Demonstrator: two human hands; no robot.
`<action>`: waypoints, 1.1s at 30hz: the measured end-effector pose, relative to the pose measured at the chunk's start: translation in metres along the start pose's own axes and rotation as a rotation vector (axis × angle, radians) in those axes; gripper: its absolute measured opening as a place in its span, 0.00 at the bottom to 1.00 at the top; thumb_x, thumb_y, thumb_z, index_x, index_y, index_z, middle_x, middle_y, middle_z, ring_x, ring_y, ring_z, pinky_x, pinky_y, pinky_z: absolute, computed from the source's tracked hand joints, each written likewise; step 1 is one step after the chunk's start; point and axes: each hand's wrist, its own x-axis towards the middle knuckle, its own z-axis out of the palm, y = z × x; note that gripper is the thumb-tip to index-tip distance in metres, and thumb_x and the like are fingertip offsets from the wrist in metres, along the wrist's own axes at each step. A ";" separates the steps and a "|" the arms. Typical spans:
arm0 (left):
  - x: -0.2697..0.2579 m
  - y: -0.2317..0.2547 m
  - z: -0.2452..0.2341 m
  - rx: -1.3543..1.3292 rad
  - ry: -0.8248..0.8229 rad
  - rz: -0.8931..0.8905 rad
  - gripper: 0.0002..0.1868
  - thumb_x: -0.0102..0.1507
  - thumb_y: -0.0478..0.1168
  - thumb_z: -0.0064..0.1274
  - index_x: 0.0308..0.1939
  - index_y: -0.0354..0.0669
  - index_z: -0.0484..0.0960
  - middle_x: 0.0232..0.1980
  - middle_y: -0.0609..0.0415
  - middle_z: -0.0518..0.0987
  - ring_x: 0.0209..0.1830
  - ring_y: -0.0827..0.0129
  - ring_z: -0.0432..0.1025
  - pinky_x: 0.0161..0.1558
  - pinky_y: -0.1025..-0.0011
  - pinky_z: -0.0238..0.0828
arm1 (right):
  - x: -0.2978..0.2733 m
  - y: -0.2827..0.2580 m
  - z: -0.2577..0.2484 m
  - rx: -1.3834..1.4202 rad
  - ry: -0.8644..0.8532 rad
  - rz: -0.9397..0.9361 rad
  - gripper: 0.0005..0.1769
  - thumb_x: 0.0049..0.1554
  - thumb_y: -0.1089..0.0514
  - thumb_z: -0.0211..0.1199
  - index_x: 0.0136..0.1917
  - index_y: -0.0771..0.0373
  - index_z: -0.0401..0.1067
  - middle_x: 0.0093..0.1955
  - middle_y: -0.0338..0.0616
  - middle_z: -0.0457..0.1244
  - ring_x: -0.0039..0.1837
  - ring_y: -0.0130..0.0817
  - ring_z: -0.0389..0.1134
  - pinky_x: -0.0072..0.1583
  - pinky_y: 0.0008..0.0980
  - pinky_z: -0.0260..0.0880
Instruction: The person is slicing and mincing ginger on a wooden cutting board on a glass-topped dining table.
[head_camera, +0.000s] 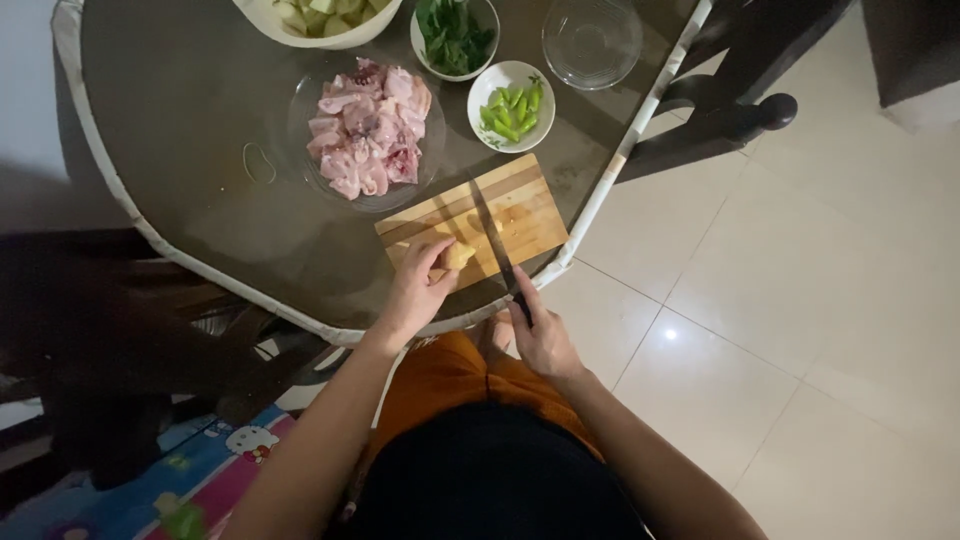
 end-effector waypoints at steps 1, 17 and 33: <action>0.002 -0.001 0.001 0.000 -0.002 0.000 0.25 0.62 0.33 0.60 0.63 0.42 0.75 0.52 0.48 0.74 0.50 0.61 0.75 0.49 0.67 0.77 | 0.001 -0.002 0.001 0.001 0.001 0.001 0.34 0.66 0.60 0.54 0.82 0.54 0.49 0.57 0.66 0.70 0.61 0.56 0.73 0.57 0.44 0.73; 0.014 0.005 0.015 0.127 0.012 0.003 0.22 0.67 0.35 0.57 0.65 0.42 0.73 0.59 0.39 0.69 0.54 0.49 0.75 0.50 0.64 0.78 | 0.015 -0.016 0.019 -0.043 -0.052 0.131 0.37 0.64 0.61 0.55 0.82 0.52 0.48 0.59 0.70 0.67 0.60 0.64 0.70 0.59 0.51 0.72; 0.025 -0.002 0.012 0.251 0.042 0.073 0.20 0.62 0.39 0.63 0.57 0.38 0.81 0.48 0.42 0.74 0.40 0.50 0.75 0.41 0.60 0.75 | 0.029 -0.027 0.030 -0.117 -0.089 0.356 0.34 0.66 0.53 0.51 0.82 0.39 0.46 0.50 0.71 0.68 0.54 0.71 0.69 0.54 0.60 0.71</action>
